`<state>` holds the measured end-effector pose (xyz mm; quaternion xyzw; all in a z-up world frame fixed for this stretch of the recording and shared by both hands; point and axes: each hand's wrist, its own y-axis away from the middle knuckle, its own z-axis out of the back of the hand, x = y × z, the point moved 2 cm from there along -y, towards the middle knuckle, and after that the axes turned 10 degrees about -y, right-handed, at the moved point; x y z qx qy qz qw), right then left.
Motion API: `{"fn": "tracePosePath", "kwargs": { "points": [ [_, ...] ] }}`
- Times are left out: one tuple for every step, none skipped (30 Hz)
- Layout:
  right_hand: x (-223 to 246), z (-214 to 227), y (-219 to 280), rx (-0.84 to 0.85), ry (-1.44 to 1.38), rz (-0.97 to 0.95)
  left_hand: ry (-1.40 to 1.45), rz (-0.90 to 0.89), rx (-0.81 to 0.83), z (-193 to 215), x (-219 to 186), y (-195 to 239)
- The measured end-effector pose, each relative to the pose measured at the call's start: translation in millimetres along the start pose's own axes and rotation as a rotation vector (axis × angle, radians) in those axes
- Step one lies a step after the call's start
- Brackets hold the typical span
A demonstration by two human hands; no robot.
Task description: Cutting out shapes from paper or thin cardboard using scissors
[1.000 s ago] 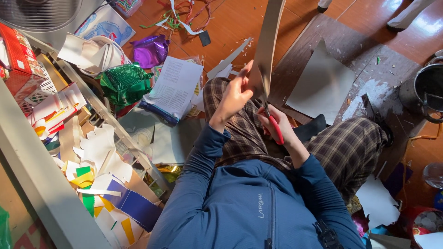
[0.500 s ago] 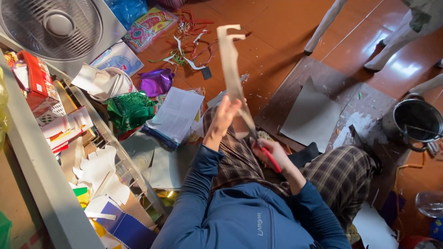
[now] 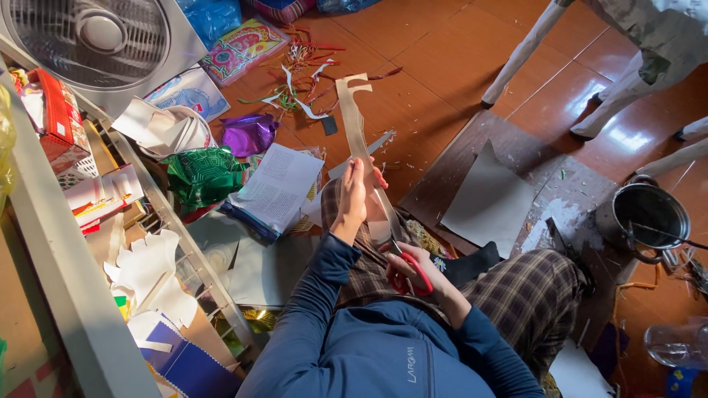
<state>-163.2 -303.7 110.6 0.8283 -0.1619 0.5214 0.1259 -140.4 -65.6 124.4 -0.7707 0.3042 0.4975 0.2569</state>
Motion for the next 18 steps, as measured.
{"fn": "tracePosePath", "kwargs": {
  "points": [
    [-5,4,-1,0.000,0.002,0.000,0.002,0.000,0.000,-1,1,1],
    [-11,8,-3,0.007,0.003,0.002,0.010,0.015,-0.005,-2,2,2],
    [-16,11,-5,0.015,0.004,0.004,0.016,0.030,-0.009,-2,2,3],
    [-15,10,-4,0.015,0.004,0.004,0.017,0.030,-0.009,-3,-1,4],
    [-13,8,-3,0.012,-0.017,0.018,0.009,0.040,-0.017,-3,-5,5],
    [-11,6,-3,0.009,-0.039,0.031,0.001,0.049,-0.026,-3,-9,6],
    [-10,7,-3,0.008,-0.039,0.032,0.000,0.050,-0.025,-3,-8,6],
    [-8,8,-4,0.014,-0.026,0.028,0.014,0.043,-0.039,-3,-7,6],
    [-8,9,-4,0.019,-0.014,0.024,0.027,0.037,-0.053,-3,-6,7],
    [-11,12,-5,0.018,-0.016,0.025,0.026,0.038,-0.052,-2,-6,6],
    [-14,14,-5,0.021,-0.027,0.014,0.038,0.048,-0.056,-1,-5,6],
    [-18,16,-6,0.025,-0.039,0.004,0.050,0.058,-0.060,-1,-5,6],
    [-15,15,-5,0.024,-0.040,0.004,0.050,0.059,-0.060,2,-5,4],
    [-12,14,-5,0.023,-0.032,0.004,0.052,0.059,-0.055,4,-6,1],
    [-9,13,-6,0.023,-0.025,0.006,0.055,0.057,-0.050,6,-7,-1],
    [-19,21,-7,0.022,-0.025,0.006,0.055,0.057,-0.049,7,-8,-3],
    [-29,28,-8,0.015,-0.030,0.001,0.059,0.049,-0.064,8,-9,-5],
    [-39,36,-9,0.007,-0.035,-0.003,0.064,0.041,-0.078,9,-9,-6]
  ]
}}
